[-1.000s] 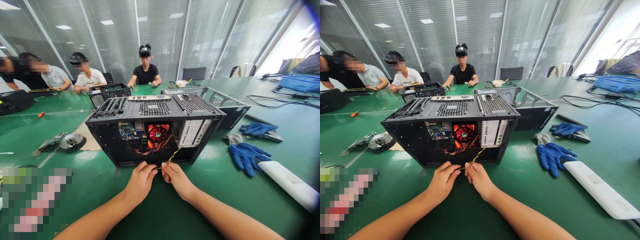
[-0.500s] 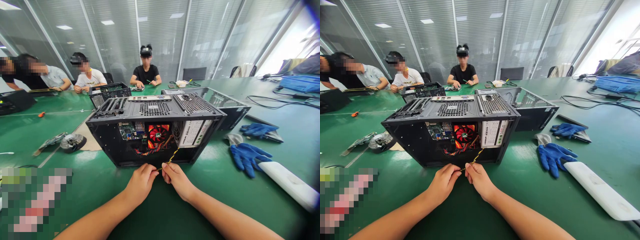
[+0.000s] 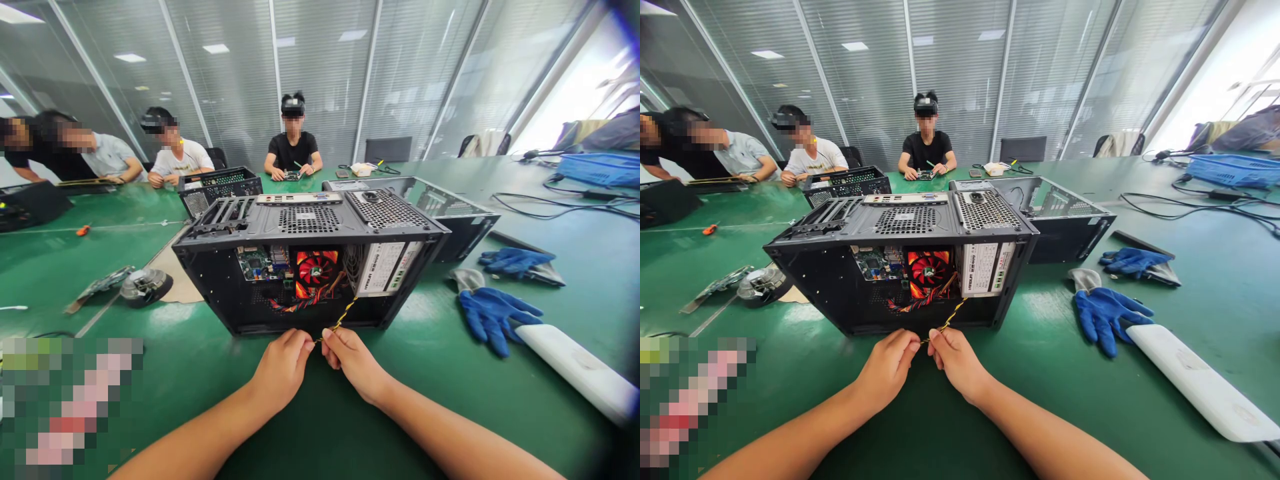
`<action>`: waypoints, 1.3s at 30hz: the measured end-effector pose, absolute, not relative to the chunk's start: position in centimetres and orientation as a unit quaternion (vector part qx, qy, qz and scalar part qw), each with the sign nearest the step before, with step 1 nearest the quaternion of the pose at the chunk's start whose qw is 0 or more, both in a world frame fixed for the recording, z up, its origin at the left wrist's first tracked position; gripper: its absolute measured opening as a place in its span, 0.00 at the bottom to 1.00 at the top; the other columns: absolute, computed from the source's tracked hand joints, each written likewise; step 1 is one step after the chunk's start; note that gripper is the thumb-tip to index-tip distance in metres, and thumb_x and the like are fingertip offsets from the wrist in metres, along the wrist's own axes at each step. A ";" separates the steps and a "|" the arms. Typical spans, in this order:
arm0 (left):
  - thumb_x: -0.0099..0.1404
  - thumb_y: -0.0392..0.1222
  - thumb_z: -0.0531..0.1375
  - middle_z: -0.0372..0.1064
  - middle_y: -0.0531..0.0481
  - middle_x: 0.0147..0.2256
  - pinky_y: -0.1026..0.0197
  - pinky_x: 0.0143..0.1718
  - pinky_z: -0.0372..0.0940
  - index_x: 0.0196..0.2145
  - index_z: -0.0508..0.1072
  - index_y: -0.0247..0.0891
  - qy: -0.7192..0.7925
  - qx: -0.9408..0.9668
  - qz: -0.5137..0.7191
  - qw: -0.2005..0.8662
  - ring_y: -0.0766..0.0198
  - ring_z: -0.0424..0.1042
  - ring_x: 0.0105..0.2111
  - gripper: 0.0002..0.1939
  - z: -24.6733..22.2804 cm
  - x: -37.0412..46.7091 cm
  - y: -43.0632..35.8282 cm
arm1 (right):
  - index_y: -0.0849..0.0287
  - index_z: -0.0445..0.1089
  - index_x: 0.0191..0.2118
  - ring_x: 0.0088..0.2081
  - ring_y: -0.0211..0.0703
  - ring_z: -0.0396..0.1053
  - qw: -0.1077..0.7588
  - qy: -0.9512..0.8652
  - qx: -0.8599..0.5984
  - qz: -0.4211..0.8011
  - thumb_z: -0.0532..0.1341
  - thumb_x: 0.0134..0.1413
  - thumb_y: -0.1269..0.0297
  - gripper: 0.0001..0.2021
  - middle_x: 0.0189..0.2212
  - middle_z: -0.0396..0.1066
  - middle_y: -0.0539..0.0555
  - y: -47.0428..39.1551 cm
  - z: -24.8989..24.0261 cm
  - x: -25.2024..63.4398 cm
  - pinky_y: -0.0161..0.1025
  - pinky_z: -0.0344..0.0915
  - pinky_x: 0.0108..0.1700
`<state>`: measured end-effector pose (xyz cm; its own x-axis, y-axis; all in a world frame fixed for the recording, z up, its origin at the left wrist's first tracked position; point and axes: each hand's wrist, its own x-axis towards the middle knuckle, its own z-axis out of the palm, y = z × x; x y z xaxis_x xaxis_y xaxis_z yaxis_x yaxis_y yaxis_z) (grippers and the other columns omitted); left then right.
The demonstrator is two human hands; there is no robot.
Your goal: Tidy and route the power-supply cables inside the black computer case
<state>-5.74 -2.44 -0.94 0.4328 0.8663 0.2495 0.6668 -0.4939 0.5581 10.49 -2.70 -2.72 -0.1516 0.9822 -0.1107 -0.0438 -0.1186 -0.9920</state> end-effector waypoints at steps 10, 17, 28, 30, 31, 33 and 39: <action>0.66 0.42 0.50 0.66 0.49 0.33 0.62 0.35 0.61 0.37 0.67 0.38 0.471 0.813 0.299 0.165 0.65 0.67 0.32 0.09 -1.3 -5.9 -2.4 | 0.60 0.64 0.22 0.16 0.33 0.55 0.427 -0.483 -0.504 0.575 0.53 0.54 0.48 0.20 0.12 0.57 0.45 -2.5 -2.6 10.5 0.33 0.53 0.22; 0.67 0.42 0.49 0.66 0.49 0.32 0.63 0.34 0.60 0.36 0.67 0.38 0.476 0.813 0.299 0.150 0.65 0.67 0.32 0.09 -0.9 -5.8 -2.4 | 0.60 0.63 0.22 0.16 0.32 0.53 0.423 -0.482 -0.512 0.571 0.54 0.53 0.48 0.20 0.12 0.55 0.45 -2.5 -2.4 10.5 0.33 0.51 0.21; 0.66 0.43 0.49 0.68 0.50 0.30 0.64 0.33 0.60 0.34 0.68 0.38 0.475 0.810 0.293 0.180 0.66 0.67 0.31 0.10 -0.7 -5.8 -2.4 | 0.60 0.63 0.24 0.16 0.32 0.49 0.432 -0.472 -0.490 0.591 0.54 0.52 0.47 0.20 0.12 0.52 0.43 -2.5 -2.5 10.5 0.34 0.46 0.20; 0.66 0.43 0.50 0.68 0.50 0.32 0.64 0.34 0.60 0.36 0.68 0.38 0.476 0.807 0.302 0.175 0.65 0.67 0.32 0.09 -0.8 -5.8 -2.4 | 0.60 0.63 0.24 0.17 0.32 0.50 0.436 -0.467 -0.488 0.595 0.54 0.53 0.47 0.20 0.12 0.53 0.44 -2.5 -2.6 10.5 0.34 0.46 0.21; 0.66 0.43 0.50 0.69 0.50 0.32 0.64 0.34 0.60 0.36 0.68 0.38 0.478 0.807 0.300 0.174 0.65 0.68 0.32 0.09 -0.8 -5.8 -2.4 | 0.60 0.63 0.24 0.17 0.32 0.50 0.435 -0.468 -0.487 0.595 0.54 0.53 0.47 0.20 0.13 0.53 0.44 -2.5 -2.6 10.5 0.34 0.46 0.21; 0.67 0.43 0.49 0.68 0.51 0.29 0.65 0.32 0.60 0.32 0.68 0.38 0.486 0.807 0.283 0.179 0.66 0.67 0.29 0.11 -0.9 -5.8 -2.4 | 0.60 0.63 0.24 0.17 0.32 0.51 0.429 -0.478 -0.487 0.592 0.54 0.53 0.47 0.20 0.13 0.53 0.44 -2.5 -2.6 10.5 0.34 0.47 0.21; 0.68 0.43 0.47 0.68 0.52 0.24 0.65 0.28 0.59 0.30 0.67 0.38 0.492 0.806 0.265 0.198 0.67 0.67 0.25 0.14 -1.0 -5.8 -2.3 | 0.60 0.63 0.24 0.18 0.33 0.51 0.421 -0.486 -0.489 0.590 0.54 0.53 0.48 0.19 0.14 0.54 0.44 -2.7 -2.4 10.5 0.34 0.48 0.22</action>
